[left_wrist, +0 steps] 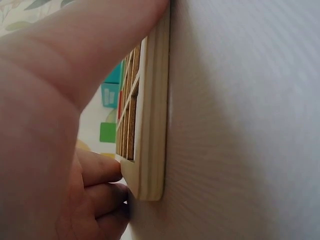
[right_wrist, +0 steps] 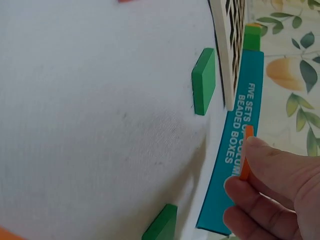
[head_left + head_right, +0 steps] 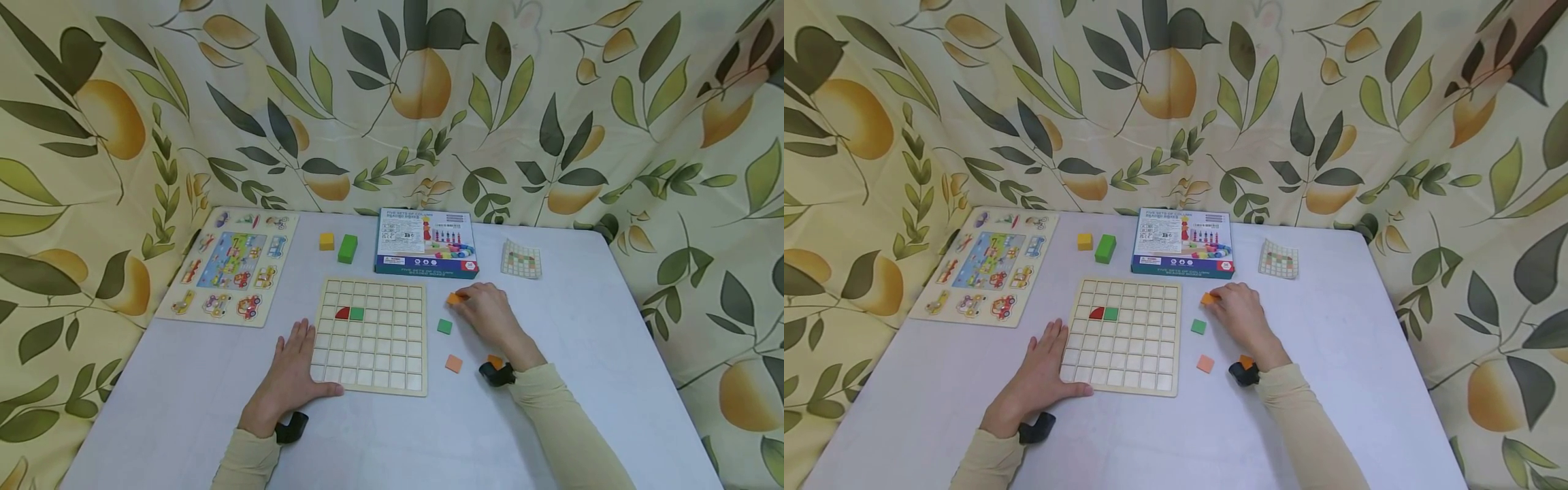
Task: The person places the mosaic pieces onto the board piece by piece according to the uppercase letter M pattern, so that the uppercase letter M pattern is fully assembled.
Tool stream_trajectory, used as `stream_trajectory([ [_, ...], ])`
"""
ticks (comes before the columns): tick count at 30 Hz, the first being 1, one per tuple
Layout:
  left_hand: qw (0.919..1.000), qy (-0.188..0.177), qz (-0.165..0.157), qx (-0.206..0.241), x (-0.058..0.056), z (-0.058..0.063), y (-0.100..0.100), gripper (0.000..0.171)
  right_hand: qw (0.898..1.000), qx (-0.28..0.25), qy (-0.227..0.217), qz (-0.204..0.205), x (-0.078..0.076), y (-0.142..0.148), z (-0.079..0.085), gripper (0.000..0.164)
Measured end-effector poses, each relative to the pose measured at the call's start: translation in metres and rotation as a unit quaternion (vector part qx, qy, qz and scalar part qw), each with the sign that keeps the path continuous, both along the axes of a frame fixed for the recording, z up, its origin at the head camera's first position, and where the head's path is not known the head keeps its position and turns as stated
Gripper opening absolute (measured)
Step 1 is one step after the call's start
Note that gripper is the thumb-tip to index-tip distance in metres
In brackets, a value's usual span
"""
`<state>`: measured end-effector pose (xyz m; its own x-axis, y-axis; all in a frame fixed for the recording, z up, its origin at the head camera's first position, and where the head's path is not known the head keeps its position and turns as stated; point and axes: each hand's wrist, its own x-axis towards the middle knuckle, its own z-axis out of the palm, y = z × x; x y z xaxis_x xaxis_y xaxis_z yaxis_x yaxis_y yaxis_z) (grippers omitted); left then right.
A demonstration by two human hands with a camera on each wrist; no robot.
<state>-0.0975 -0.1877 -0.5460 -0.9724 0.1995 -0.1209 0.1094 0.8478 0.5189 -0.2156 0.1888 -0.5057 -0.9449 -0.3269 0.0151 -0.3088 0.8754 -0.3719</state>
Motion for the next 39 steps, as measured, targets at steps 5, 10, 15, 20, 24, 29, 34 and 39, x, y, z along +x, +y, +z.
stream_trajectory([
  [5,1.0,0.002,0.004,-0.002,0.0,0.0,0.001,0.134,1.0,-0.015,-0.003,0.006,0.004,-0.007,0.003,0.032],
  [10,1.0,0.003,0.004,-0.002,0.0,0.001,0.0,0.134,1.0,-0.023,-0.008,0.01,0.005,-0.014,0.005,0.032],
  [15,1.0,0.002,0.004,-0.004,0.0,0.001,0.0,0.134,0.999,-0.024,0.0,0.025,0.003,-0.022,0.003,0.029],
  [20,1.0,-0.003,0.003,0.002,0.0,0.001,0.001,0.135,0.999,-0.021,0.013,0.048,0.001,-0.032,0.0,0.027],
  [24,1.0,-0.004,0.003,0.003,0.0,0.001,0.001,0.135,0.998,-0.022,0.022,0.06,0.002,-0.041,0.001,0.026],
  [29,1.0,-0.003,0.005,0.002,0.0,0.001,0.001,0.133,0.996,-0.017,0.035,0.08,0.003,-0.051,0.0,0.027],
  [34,1.0,-0.005,0.006,-0.002,0.0,0.001,0.001,0.133,0.996,-0.014,0.03,0.085,0.004,-0.061,-0.001,0.027],
  [39,1.0,-0.004,0.005,-0.003,0.0,0.001,0.0,0.134,0.996,-0.029,0.009,0.079,0.005,-0.071,-0.001,0.027],
])
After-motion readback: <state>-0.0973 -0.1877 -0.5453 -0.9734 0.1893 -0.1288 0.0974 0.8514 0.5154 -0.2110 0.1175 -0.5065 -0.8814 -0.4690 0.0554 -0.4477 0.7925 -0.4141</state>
